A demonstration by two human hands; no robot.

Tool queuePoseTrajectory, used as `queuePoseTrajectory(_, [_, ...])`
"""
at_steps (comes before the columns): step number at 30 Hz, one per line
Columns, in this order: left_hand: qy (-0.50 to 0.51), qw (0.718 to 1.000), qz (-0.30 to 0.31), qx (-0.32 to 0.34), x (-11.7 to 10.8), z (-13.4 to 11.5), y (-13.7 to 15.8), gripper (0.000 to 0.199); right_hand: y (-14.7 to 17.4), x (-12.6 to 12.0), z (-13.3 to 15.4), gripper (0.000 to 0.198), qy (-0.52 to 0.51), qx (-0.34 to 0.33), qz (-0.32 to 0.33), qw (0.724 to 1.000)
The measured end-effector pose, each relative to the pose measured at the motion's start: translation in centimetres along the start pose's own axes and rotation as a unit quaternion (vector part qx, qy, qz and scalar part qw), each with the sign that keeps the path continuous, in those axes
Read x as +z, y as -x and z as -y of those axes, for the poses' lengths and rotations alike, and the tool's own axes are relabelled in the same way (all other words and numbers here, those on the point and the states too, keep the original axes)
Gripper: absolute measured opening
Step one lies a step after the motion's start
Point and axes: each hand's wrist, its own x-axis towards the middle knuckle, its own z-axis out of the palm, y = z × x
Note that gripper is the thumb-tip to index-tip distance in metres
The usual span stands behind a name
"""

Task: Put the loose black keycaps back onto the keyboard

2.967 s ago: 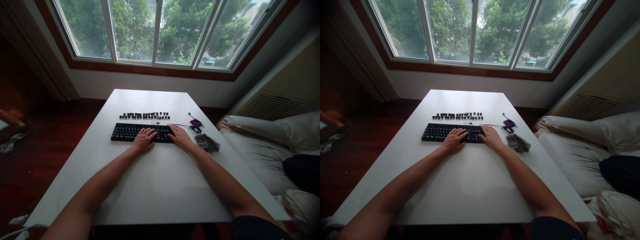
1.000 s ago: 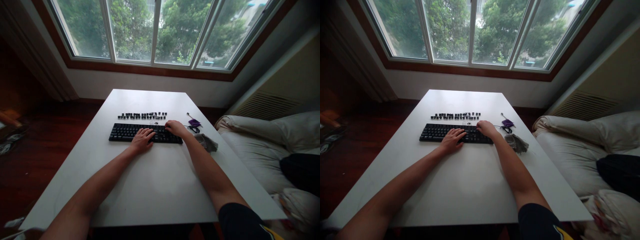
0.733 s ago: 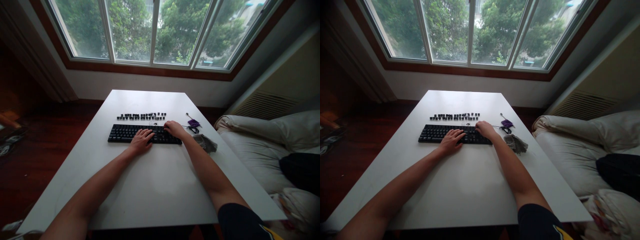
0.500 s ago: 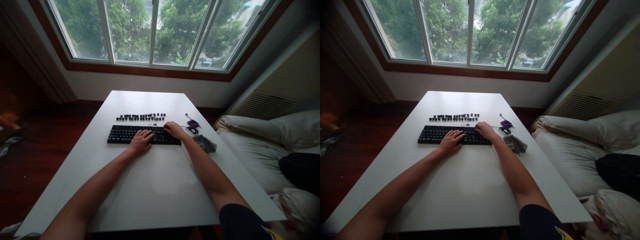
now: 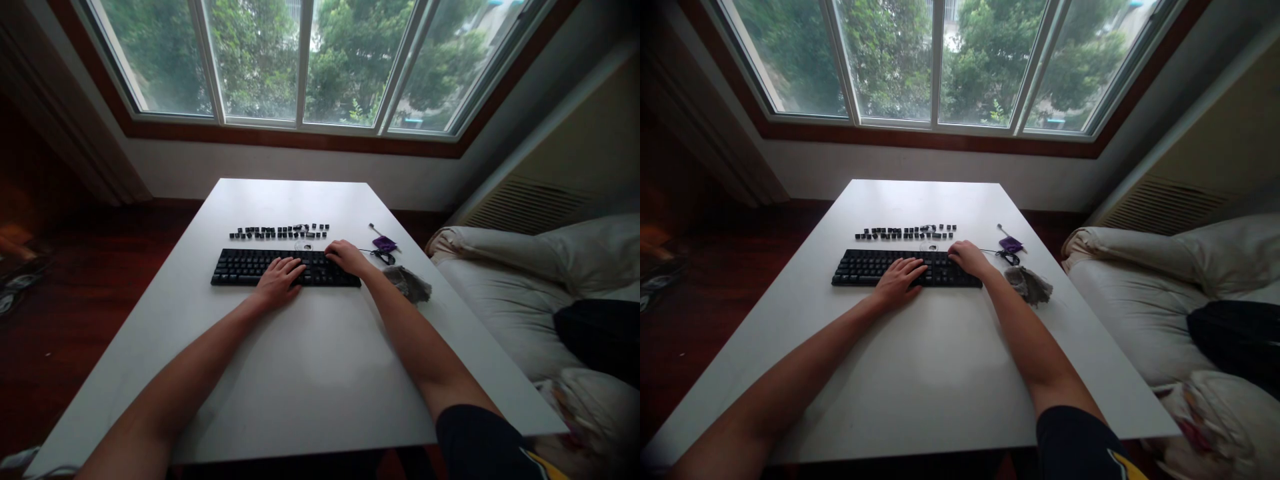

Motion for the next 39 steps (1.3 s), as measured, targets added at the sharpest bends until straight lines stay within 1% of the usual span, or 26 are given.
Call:
queuePoseTrajectory(7, [-0.007,1.000,0.003,0.004,-0.1,0.1,0.0,0.057,0.0,0.1,0.1,0.010,-0.010,0.021,-0.011,1.000])
queuePoseTrajectory(14, [-0.004,1.000,0.005,-0.001,0.0,0.1,0.2,0.058,0.1,-0.3,0.3,0.013,-0.011,-0.024,0.009,1.000])
queuePoseTrajectory(22, [0.003,1.000,0.003,-0.003,0.0,0.1,0.1,0.058,0.2,-0.3,0.7,0.013,-0.034,0.000,-0.002,0.999])
queuePoseTrajectory(27, [0.002,1.000,0.004,-0.005,0.0,0.0,0.1,0.057,0.0,0.2,0.2,0.011,-0.048,0.008,0.002,0.999])
queuePoseTrajectory(31, [-0.003,1.000,0.004,-0.004,-0.1,0.0,0.1,0.057,-0.1,0.6,-0.3,0.011,-0.061,0.022,-0.018,0.998])
queuePoseTrajectory(39, [0.003,1.000,0.006,-0.005,-0.1,-0.1,0.0,0.058,-0.2,0.5,-0.4,0.011,-0.090,0.041,-0.016,0.995])
